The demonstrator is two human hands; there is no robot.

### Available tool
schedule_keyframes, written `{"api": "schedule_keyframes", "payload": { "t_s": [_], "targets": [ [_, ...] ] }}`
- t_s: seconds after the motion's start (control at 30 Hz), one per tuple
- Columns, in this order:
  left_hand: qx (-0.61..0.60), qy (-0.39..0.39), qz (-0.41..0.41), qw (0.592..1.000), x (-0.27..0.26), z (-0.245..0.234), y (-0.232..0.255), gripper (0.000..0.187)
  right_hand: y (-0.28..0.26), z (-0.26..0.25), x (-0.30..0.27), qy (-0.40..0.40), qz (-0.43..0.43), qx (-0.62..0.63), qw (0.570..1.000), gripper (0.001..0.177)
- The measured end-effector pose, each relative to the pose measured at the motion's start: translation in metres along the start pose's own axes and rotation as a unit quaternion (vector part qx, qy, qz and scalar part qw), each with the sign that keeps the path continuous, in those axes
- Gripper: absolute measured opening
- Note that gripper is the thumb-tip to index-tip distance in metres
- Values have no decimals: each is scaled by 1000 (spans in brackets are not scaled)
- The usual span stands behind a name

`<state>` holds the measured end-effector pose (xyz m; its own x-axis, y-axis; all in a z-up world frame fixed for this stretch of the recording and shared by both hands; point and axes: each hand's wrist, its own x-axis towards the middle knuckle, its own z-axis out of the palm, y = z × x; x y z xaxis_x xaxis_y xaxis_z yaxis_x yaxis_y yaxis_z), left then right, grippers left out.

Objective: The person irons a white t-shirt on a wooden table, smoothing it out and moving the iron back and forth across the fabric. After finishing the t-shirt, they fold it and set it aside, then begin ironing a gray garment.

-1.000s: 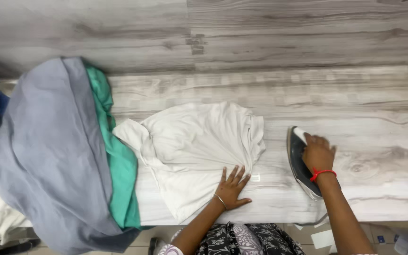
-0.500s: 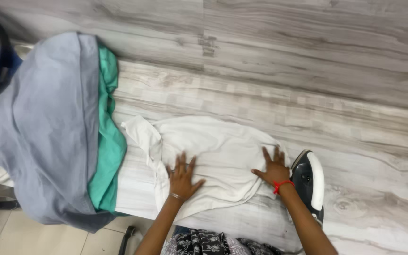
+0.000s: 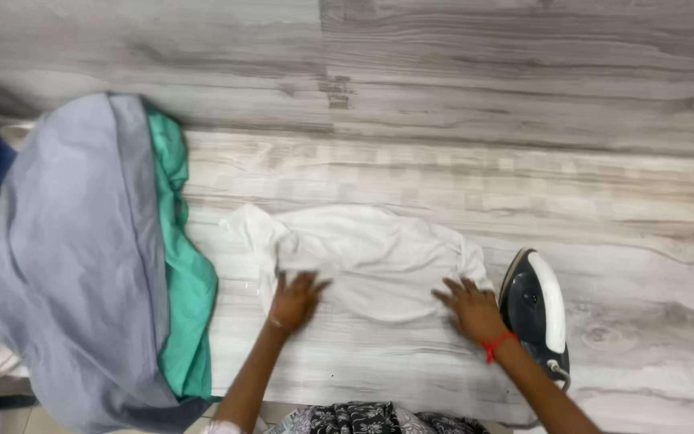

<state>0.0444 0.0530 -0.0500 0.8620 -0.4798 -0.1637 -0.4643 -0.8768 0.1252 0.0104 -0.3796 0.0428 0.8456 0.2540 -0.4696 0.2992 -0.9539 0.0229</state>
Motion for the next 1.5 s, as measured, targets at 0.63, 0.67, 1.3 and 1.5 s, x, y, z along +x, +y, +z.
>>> {"api": "schedule_keyframes", "payload": {
  "t_s": [0.63, 0.67, 1.3, 1.5],
  "targets": [
    [-239, 199, 58, 949, 11, -358, -20, 38, 27, -205, -99, 457, -72, 100, 881, 48],
    [-256, 90, 19, 962, -14, -344, -15, 42, 6, -177, -105, 290, 1, 154, 945, 53],
    [-29, -31, -150, 988, 65, -25, -35, 87, -4, 16, 73, 119, 64, 178, 975, 69],
    [-14, -56, -245, 968, 168, -23, -82, 83, 46, -33, 150, 193, 53, 340, 919, 53]
  ]
}}
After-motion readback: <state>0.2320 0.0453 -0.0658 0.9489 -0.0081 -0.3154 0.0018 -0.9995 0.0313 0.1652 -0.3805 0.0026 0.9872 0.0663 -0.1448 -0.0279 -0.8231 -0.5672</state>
